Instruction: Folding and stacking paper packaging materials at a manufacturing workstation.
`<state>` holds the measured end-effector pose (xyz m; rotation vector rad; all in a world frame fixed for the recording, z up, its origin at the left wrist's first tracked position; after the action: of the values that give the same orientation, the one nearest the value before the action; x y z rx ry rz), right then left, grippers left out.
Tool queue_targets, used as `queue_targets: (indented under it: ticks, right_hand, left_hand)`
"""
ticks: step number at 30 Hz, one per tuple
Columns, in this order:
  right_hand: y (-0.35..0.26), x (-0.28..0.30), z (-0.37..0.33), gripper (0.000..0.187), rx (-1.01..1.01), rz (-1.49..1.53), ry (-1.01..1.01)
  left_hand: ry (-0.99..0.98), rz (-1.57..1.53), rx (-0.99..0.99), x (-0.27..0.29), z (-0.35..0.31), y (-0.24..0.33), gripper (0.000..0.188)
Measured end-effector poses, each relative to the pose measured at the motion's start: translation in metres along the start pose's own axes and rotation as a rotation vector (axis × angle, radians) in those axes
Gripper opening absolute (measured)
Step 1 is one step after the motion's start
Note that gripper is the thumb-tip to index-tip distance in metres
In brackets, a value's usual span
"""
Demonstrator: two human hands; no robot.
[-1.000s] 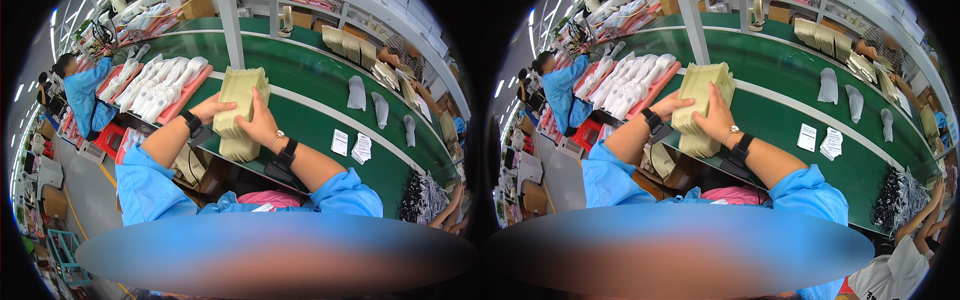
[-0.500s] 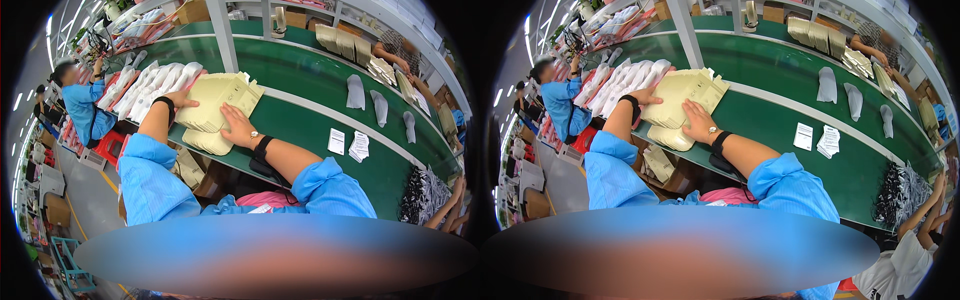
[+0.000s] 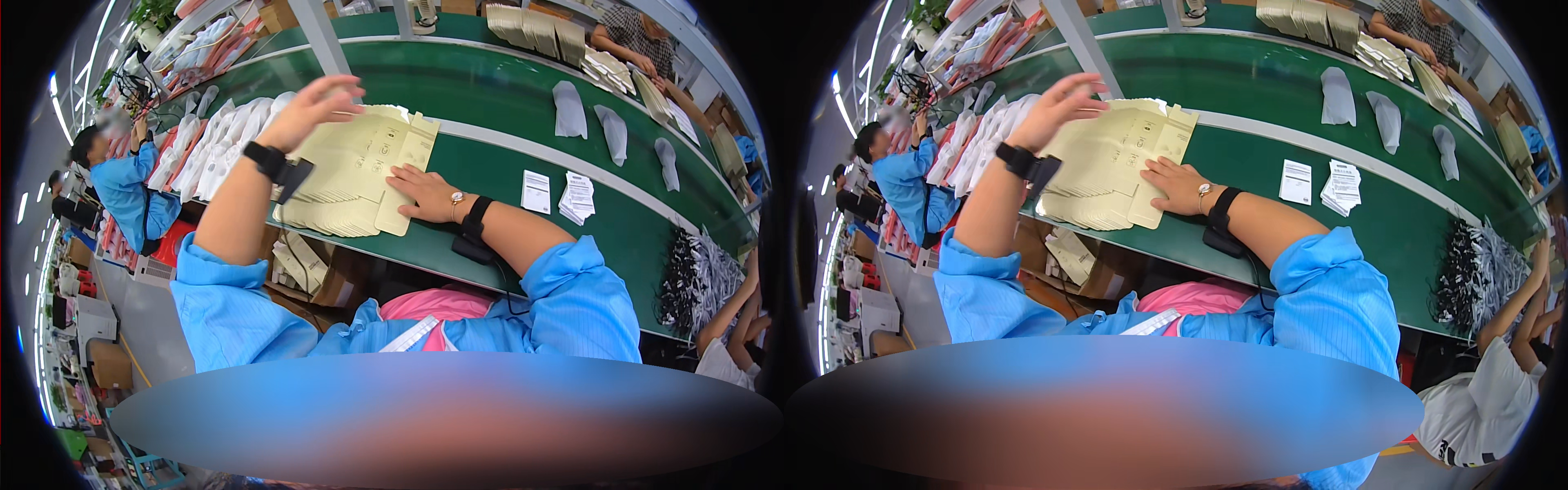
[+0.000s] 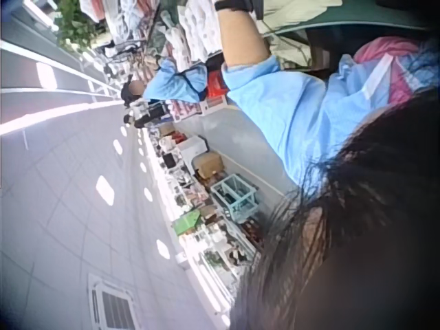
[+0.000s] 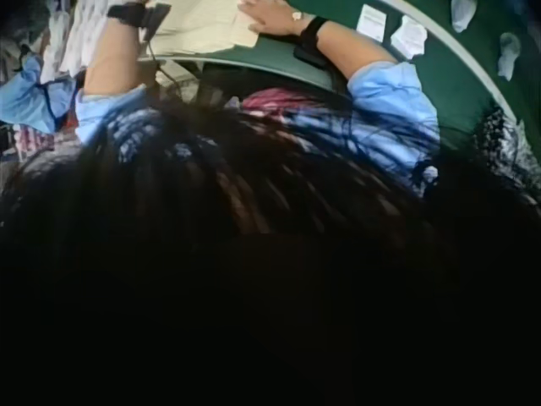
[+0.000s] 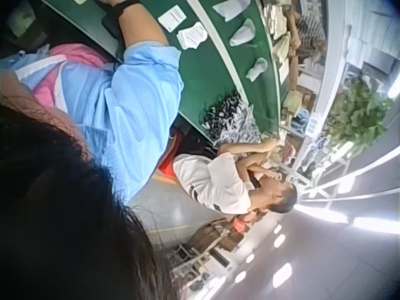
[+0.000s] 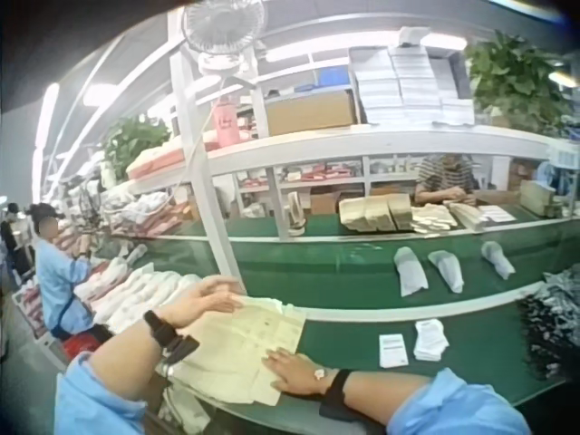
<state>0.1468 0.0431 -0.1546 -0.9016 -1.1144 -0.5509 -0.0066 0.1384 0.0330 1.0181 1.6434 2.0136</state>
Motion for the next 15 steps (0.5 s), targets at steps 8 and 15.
queue_targets:
  ticks: [8, 15]
  right_hand:
    - [0.010, 0.050, -0.062, 0.066, -0.098, 0.142, -0.040]
    - [0.013, 0.061, -0.104, 0.065, -0.217, 0.988, 0.236]
  left_hand:
    - [0.061, -0.396, -0.050, -0.114, 0.058, -0.037, 0.026]
    - [0.312, -0.955, -0.126, -0.171, 0.096, -0.071, 0.013]
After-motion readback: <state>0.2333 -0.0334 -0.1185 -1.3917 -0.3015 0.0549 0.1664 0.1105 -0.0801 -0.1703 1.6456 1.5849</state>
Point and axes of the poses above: each hand's wrist, its own z-axis towards the middle knuckle, its own x-axis out of the back of the hand, y = z × x, the point moved 5 cm from there along z, towards the middle knuckle, and after that the axes turned 3 degrees about x, right-handed, at the moved point
